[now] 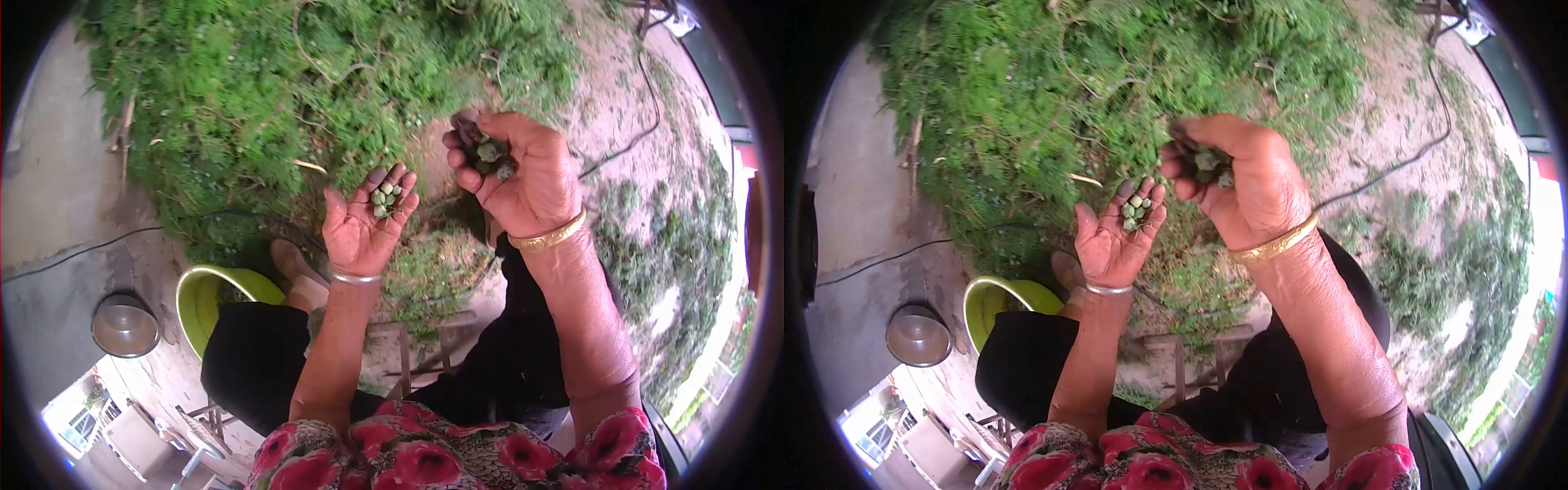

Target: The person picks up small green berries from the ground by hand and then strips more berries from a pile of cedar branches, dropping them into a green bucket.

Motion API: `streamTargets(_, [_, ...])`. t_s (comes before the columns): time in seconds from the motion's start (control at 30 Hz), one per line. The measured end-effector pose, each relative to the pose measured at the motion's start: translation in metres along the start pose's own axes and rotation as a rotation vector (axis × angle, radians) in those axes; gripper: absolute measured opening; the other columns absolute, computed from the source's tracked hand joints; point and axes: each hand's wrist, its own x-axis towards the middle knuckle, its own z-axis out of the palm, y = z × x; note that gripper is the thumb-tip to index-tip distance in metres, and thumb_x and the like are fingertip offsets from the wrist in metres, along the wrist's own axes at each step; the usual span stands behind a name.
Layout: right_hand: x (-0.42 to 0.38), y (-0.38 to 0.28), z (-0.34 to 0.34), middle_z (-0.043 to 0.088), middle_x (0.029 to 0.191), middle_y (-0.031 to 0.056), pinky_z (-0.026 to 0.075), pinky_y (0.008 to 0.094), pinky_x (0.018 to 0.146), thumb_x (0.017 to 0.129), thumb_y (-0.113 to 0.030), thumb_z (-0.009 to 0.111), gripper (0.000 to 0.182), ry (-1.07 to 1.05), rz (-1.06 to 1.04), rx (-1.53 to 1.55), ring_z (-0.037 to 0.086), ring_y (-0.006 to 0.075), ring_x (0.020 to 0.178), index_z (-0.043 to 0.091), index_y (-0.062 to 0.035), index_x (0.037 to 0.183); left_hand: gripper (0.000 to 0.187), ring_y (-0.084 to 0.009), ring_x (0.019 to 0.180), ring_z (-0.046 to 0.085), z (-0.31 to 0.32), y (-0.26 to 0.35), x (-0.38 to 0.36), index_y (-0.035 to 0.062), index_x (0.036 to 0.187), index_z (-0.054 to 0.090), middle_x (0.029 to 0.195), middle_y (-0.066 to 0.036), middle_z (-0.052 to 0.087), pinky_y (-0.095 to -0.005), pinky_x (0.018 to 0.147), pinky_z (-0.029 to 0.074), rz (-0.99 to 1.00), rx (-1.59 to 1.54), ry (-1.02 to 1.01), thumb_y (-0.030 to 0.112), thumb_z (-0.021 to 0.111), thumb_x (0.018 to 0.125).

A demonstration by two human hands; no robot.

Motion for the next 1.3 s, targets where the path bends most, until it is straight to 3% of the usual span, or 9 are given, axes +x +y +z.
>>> streamTargets(0.43, [-0.001,0.093,0.024,0.063,0.080,0.0143,0.046,0.0444,0.085,0.070,-0.015,0.059,0.022,-0.495,-1.158,-0.722,0.061,0.0346,0.086,0.063,-0.0008,0.086,0.051,-0.0289,0.108,0.055,0.092,-0.027,-0.015,-0.0032,0.117,0.054,0.118,-0.017,0.058,-0.0356,0.101,0.039,0.199,0.179,-0.188,0.042,0.047,0.094])
streamTargets(0.63, [-0.018,0.086,0.024,0.063,0.084,0.0235,0.044,0.0496,0.091,0.073,-0.032,0.068,0.048,-0.567,-1.182,-1.002,0.057,0.0444,0.100,0.060,0.0064,0.100,0.042,-0.0262,0.104,0.056,0.070,-0.018,-0.034,-0.0018,0.114,0.055,0.114,-0.015,0.058,-0.0336,0.096,0.043,0.087,0.215,-0.158,0.035,0.049,0.094])
streamTargets(0.73, [-0.030,0.062,0.027,0.063,0.082,0.0142,0.047,0.0394,0.089,0.080,-0.023,0.069,0.038,-0.528,-1.329,-1.034,0.065,0.0259,0.079,0.059,0.0051,0.104,0.037,-0.0248,0.102,0.056,0.061,-0.007,-0.051,-0.0011,0.112,0.055,0.112,-0.014,0.058,-0.0326,0.093,0.045,0.027,0.263,-0.213,0.031,0.050,0.094])
streamTargets(0.77, [-0.008,0.064,0.027,0.062,0.074,0.0181,0.051,0.0440,0.073,0.074,-0.037,0.070,0.051,-0.392,-1.608,-0.951,0.063,0.0325,0.070,0.061,0.0079,0.097,0.023,-0.0215,0.074,0.054,0.060,0.015,-0.058,-0.0010,0.095,0.055,0.093,-0.014,0.058,-0.0329,0.059,0.049,0.024,-0.031,0.104,0.019,0.061,0.085])
streamTargets(0.87, [-0.009,0.048,0.023,0.062,0.077,0.0293,0.051,0.0387,0.061,0.083,-0.033,0.063,0.048,-0.186,-1.372,-1.045,0.064,0.0342,0.069,0.057,0.0138,0.094,0.019,-0.0190,0.080,0.046,0.104,0.095,-0.121,0.0033,0.088,0.049,0.085,-0.006,0.047,-0.0216,0.042,0.037,0.086,-0.093,0.223,0.009,0.064,0.076])
streamTargets(0.97, [-0.042,0.011,0.027,0.062,0.071,0.0260,0.050,0.0404,0.059,0.081,-0.027,0.062,0.041,-0.308,-0.849,-0.920,0.063,0.0337,0.063,0.058,0.0138,0.085,0.031,-0.0252,0.095,0.048,0.110,0.210,-0.232,-0.0011,0.110,0.051,0.114,-0.015,0.047,-0.0313,0.061,0.047,0.396,0.481,0.325,0.019,0.057,0.088])
streamTargets(1.07, [-0.031,0.035,0.028,0.058,0.059,0.0246,0.048,0.0386,0.053,0.075,-0.014,0.062,0.026,-0.113,-1.098,-1.100,0.062,0.0325,0.056,0.058,0.0118,0.074,0.045,-0.0359,0.120,0.047,0.094,0.256,-0.301,-0.0008,0.129,0.046,0.126,-0.020,0.051,-0.0491,0.092,0.045,0.702,0.918,1.014,0.025,0.053,0.093])
streamTargets(1.17, [-0.017,0.038,0.023,0.052,0.052,0.0254,0.046,0.0375,0.050,0.070,-0.003,0.057,0.015,-0.126,-0.985,-1.063,0.059,0.0335,0.052,0.056,0.0116,0.066,0.049,-0.0322,0.118,0.049,0.068,0.262,-0.341,0.0048,0.133,0.047,0.130,-0.016,0.050,-0.0492,0.091,0.045,0.342,1.805,1.321,0.025,0.057,0.089])
streamTargets(1.3, [-0.022,0.036,0.017,0.051,0.052,0.0254,0.046,0.0385,0.049,0.070,-0.002,0.055,0.016,-0.131,-1.044,-1.194,0.057,0.0342,0.050,0.055,0.0129,0.066,0.049,-0.0263,0.111,0.054,0.071,0.268,-0.319,0.0038,0.128,0.053,0.123,-0.014,0.057,-0.0434,0.087,0.047,0.433,1.818,1.575,0.027,0.061,0.086])
